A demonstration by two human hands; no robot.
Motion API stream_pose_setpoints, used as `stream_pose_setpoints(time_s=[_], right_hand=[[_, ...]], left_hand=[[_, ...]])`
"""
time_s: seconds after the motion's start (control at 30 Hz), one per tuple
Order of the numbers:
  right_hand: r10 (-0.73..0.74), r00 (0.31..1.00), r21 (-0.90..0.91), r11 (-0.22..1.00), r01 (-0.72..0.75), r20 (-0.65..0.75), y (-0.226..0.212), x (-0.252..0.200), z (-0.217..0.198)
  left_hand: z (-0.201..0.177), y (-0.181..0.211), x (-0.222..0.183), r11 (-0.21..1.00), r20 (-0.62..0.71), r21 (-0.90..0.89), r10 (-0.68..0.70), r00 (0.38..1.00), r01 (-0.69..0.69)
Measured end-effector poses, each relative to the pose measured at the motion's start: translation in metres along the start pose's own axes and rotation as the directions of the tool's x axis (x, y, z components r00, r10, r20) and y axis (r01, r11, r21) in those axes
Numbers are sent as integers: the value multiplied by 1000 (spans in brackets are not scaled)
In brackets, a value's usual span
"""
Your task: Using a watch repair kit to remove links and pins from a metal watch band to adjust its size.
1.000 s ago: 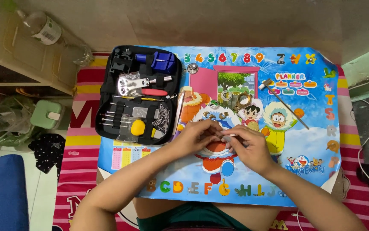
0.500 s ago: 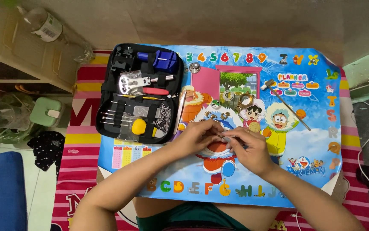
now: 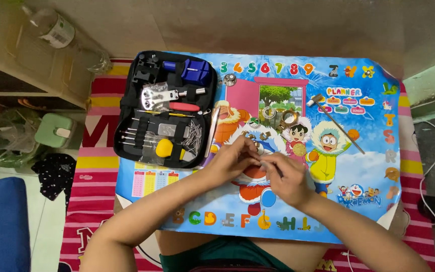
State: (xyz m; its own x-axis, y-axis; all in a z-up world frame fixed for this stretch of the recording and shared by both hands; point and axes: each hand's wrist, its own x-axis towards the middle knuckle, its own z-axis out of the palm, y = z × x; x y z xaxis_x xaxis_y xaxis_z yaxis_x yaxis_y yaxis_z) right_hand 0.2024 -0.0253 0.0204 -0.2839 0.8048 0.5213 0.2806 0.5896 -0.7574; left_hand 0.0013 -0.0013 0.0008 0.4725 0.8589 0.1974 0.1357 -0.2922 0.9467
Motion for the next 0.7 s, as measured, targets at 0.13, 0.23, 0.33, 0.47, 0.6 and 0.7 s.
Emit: stream_pose_setpoints(time_s=[0.13,0.23,0.33,0.47,0.6,0.7], right_hand=[[45,998,16,999,-44,-43,11,-5,3],[-23,998,-6,1000,22,-50,3,-4,1],[69,993,-18,997,-72,-95,0,-1,2],[71,993,8,997,-70,-90,3,-1,3],[88,993,25,996,-86,-76,2,2,1],[110,991,40,993,-107,-78,-1,3,1]], left_hand=[[5,-4,0,999,-20,-41,-18,1000,17],[5,-5,1,999,-29,-29,-21,999,20],[5,-5,-1,996,-36,-71,-65,997,62],[5,-8,1,981,-36,-179,-79,996,71],[4,-12,1,975,-34,-213,-74,997,65],[8,-28,3,968,-31,-233,-105,994,95]])
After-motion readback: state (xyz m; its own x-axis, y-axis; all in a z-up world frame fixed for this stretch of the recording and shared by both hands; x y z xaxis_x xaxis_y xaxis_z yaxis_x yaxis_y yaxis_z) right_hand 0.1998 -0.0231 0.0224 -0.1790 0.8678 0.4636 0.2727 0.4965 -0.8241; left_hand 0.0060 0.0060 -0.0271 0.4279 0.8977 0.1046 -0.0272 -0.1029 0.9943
